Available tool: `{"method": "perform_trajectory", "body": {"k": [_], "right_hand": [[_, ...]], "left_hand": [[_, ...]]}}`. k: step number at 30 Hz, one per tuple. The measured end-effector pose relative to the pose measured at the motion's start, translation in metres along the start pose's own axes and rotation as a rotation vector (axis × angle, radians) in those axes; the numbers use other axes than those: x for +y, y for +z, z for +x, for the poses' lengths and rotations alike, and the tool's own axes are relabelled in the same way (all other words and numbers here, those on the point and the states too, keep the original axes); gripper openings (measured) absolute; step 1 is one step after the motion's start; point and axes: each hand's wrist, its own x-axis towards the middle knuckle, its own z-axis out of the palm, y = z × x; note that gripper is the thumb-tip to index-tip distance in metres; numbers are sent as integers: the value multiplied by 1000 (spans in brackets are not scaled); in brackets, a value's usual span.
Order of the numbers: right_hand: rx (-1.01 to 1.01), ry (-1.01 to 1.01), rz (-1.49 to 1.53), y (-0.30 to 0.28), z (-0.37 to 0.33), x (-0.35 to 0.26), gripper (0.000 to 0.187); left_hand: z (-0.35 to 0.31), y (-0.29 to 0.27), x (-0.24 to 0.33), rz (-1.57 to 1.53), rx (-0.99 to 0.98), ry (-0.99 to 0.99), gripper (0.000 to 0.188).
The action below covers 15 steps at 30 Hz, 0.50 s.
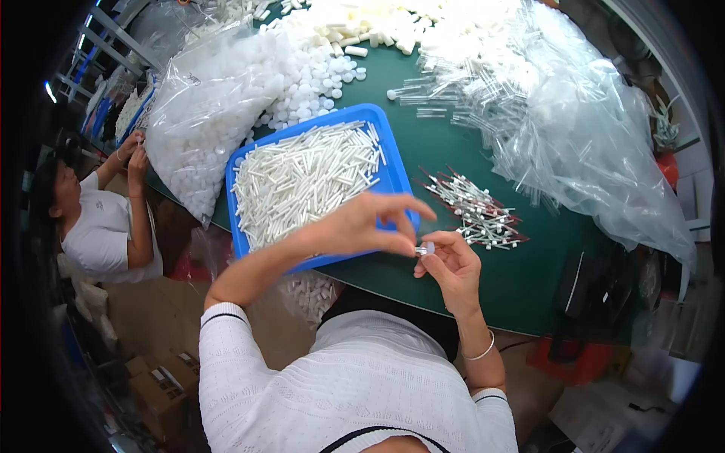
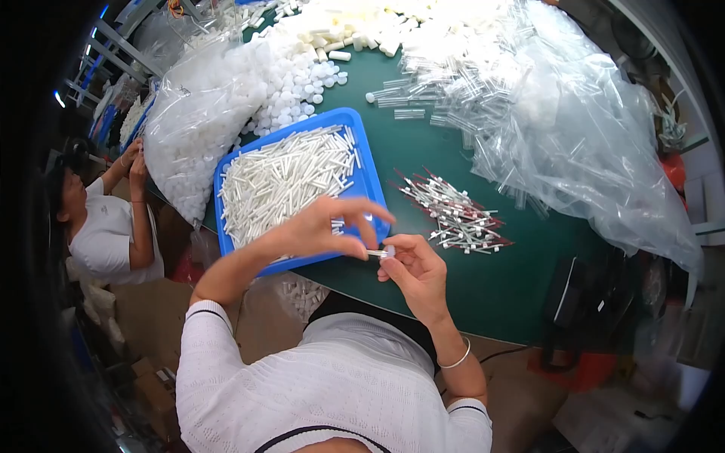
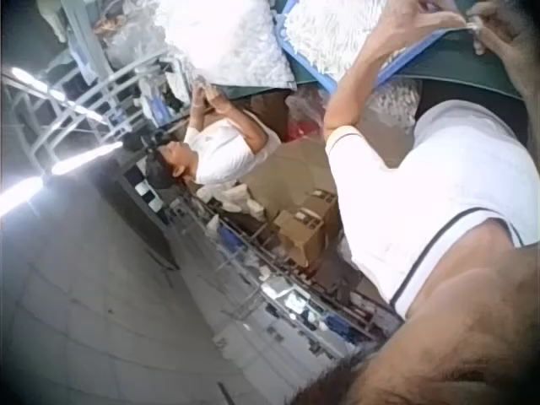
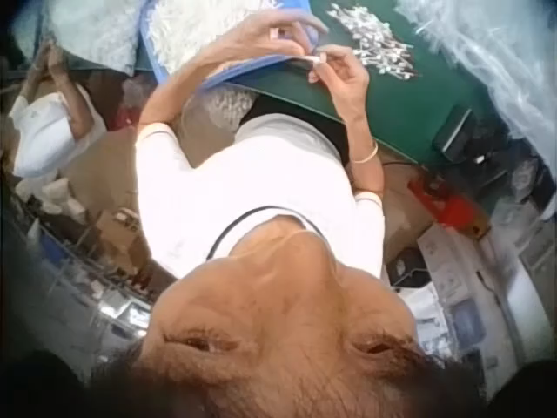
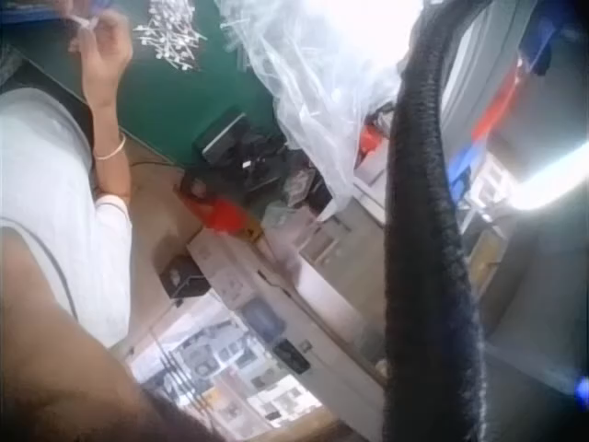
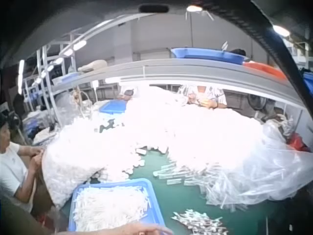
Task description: Assembling plastic dropper components by inserting a thin tube and a rubber bulb into a plastic cap.
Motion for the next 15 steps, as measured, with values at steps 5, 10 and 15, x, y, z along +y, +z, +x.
{"method": "perform_trajectory", "body": {"k": [5, 10, 15], "right_hand": [[154, -46, 117, -18, 10, -2, 29], [154, -2, 46, -18, 3, -7, 29], [154, -30, 16, -28, -3, -6, 24]], "left_hand": [[115, -155, -102, 967, 765, 161, 11], [160, -242, -167, 1516, 599, -286, 16], [147, -204, -126, 1160, 726, 100, 15]]}}
